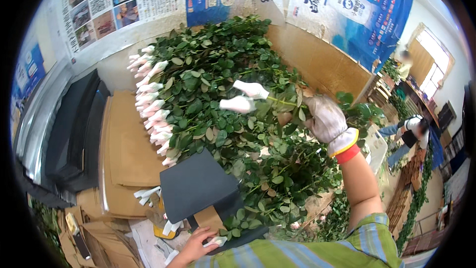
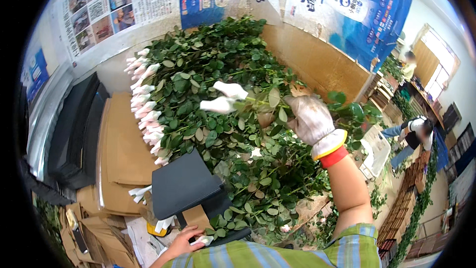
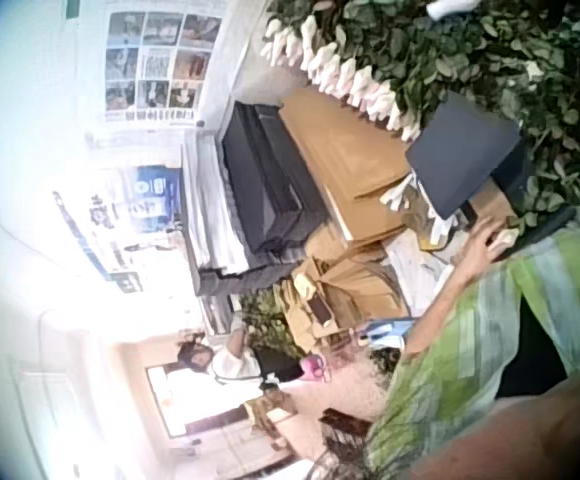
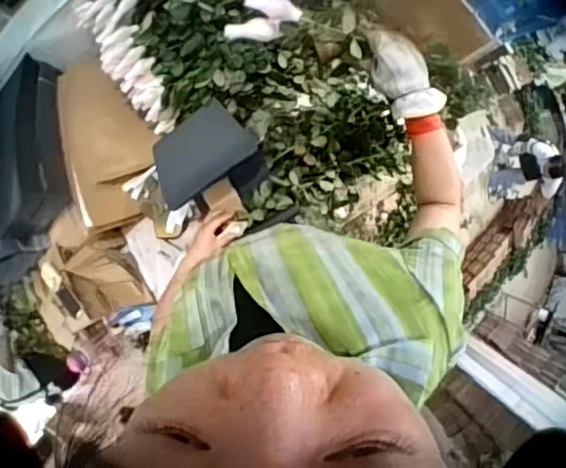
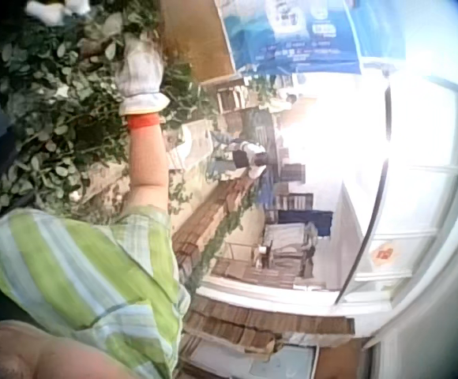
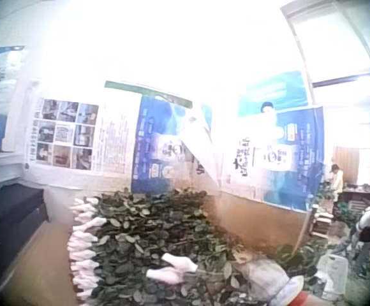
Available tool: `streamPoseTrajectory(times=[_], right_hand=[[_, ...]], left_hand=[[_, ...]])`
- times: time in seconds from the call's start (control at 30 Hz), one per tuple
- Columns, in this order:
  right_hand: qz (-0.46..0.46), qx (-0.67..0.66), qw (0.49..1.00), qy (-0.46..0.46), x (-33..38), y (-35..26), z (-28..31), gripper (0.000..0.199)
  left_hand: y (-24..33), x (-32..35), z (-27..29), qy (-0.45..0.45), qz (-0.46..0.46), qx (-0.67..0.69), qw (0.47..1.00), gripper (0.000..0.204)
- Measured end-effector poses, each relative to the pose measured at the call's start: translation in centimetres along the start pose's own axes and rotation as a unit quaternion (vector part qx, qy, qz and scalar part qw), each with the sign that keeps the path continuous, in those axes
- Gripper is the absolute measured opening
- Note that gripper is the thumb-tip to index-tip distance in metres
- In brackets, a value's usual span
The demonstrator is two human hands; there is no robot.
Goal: The person picks up individual roses from a pile, slides them into plastic sleeves, and then places the sleeved roses into a black plastic tray.
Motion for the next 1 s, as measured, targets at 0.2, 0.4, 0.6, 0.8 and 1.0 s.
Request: streamPoseTrajectory(times=[0.2, 0.4, 0.6, 0.8, 1.0], right_hand=[[0.114, -0.046, 0.992, -0.012, -3.5, -6.4, -8.2, 0.041], [0.136, -0.101, 0.986, 0.004, -7.4, -10.8, -5.6, 0.034], [0.184, -0.168, 0.967, -0.047, -2.6, -12.0, 1.5, 0.052], [0.254, -0.237, 0.926, -0.147, 9.8, -13.4, -11.5, 0.036], [0.238, -0.212, 0.926, -0.203, 11.9, -15.3, -15.0, 0.042]], left_hand=[[0.8, -0.4, 0.3, -0.048, -0.025, -0.028, 0.998, 0.037], [0.2, -0.1, -0.4, -0.025, -0.043, -0.017, 0.999, 0.035], [-0.5, 0.2, -0.9, -0.003, -0.034, 0.038, 0.999, 0.038], [0.5, 0.8, -0.7, 0.096, -0.073, -0.109, 0.987, 0.043], [0.7, 0.2, 0.1, 0.024, -0.088, -0.09, 0.992, 0.04]])
Point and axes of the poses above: each hand's wrist, its own x-axis away from the middle knuckle, its own z-axis out of the back of the hand, y = z × x, the point moved 2 cm from there along -x, towards the middle knuckle, and after that the axes turned 9 degrees about z, right-handed, at the moved point
